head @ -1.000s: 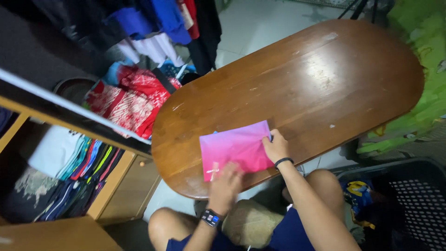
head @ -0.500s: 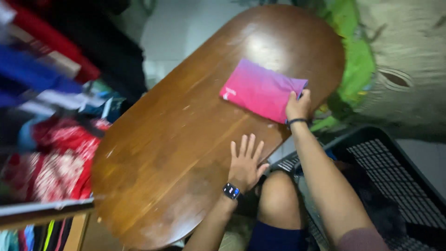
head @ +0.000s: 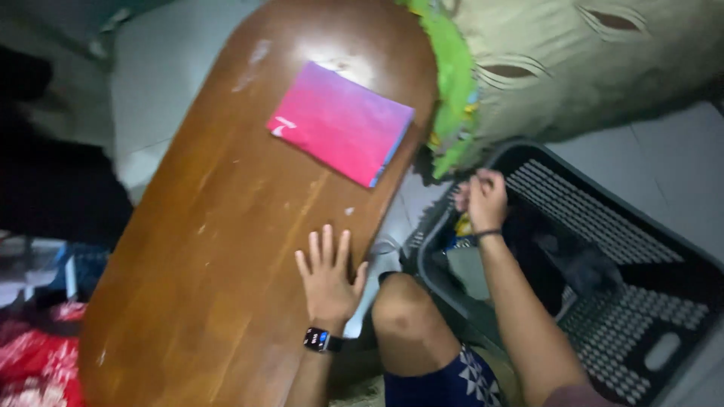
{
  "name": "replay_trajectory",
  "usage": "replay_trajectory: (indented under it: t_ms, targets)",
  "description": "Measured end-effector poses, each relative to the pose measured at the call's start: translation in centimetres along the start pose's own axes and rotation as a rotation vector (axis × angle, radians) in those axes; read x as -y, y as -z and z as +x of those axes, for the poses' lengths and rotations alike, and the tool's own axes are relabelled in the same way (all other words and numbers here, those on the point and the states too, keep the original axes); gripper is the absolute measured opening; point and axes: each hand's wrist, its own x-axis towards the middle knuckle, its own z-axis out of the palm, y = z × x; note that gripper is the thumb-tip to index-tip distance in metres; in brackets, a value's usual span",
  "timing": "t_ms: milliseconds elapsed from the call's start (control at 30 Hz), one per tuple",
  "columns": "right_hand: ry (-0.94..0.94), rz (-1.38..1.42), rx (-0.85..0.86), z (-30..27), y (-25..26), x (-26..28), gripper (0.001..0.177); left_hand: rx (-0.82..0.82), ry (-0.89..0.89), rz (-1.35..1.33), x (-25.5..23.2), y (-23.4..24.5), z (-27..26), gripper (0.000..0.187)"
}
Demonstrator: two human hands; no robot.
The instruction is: The person takes a t-shirt from a laundry basket and folds it neatly on a small wooden table.
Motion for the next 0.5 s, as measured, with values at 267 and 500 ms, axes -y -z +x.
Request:
replay_trajectory:
  t_ms: [267, 500]
  targets:
    - [-0.452, -0.759, -0.051, -3.7, 15.1, -28.2, 0.023, -0.113, -0.051, 0.046, -0.5, -0.3, -0.3, 0.074]
    - [-0.494, -0.669, 0.315, -5.6, 8.3, -22.7, 0.047, -0.121, -0.054, 0.037, -0.7, -0.2, -0.2, 0.072]
